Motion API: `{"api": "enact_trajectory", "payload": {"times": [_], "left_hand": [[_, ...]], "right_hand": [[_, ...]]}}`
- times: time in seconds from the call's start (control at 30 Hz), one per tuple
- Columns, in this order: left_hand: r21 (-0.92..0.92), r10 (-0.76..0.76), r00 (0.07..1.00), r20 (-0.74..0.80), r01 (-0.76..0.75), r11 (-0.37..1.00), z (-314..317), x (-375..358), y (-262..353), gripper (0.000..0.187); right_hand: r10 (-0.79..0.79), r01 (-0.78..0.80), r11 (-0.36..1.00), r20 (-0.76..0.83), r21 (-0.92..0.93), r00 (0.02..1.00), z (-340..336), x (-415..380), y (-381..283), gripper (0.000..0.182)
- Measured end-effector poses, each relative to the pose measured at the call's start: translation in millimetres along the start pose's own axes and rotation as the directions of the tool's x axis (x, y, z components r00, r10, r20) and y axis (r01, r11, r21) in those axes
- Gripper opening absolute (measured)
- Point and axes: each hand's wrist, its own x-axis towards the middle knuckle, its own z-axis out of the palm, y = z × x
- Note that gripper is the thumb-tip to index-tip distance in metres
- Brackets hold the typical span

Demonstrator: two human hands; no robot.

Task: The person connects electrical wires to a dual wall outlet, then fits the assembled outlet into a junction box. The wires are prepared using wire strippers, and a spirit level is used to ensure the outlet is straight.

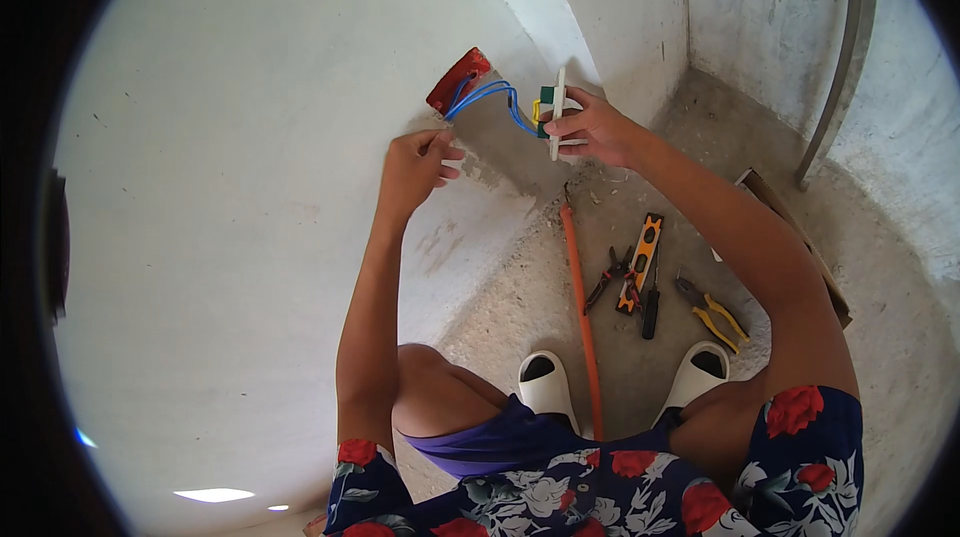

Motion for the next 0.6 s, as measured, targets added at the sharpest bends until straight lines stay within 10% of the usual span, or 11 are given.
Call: {"api": "enact_trajectory", "payload": {"times": [0.13, 0.2, 0.4, 0.6], "left_hand": [[-0.566, -0.109, 0.976, 0.190, 0.199, 0.800, 19.2, 2.6, -7.8, 0.034], [-0.844, -0.129, 0.974, 0.187, 0.226, 0.487, 26.0, 6.7, -9.7, 0.030], [-0.962, -0.210, 0.958, 0.197, 0.230, 0.146, 40.9, 19.3, -11.7, 0.018], [-0.913, -0.358, 0.934, 0.016, 0.159, 0.375, 50.2, 19.3, 0.4, 0.019]], "right_hand": [[-0.002, 0.002, 1.000, -0.009, -0.003, 1.000, 3.5, -1.0, -2.1, 0.064], [0.013, -0.014, 1.000, -0.042, -0.016, 0.999, 4.9, -1.2, -2.2, 0.063], [0.026, -0.028, 0.999, -0.038, -0.036, 0.999, 5.0, 3.7, 4.2, 0.062], [0.010, -0.013, 0.998, -0.065, -0.056, 0.998, -3.7, 3.6, 6.4, 0.067]]}}
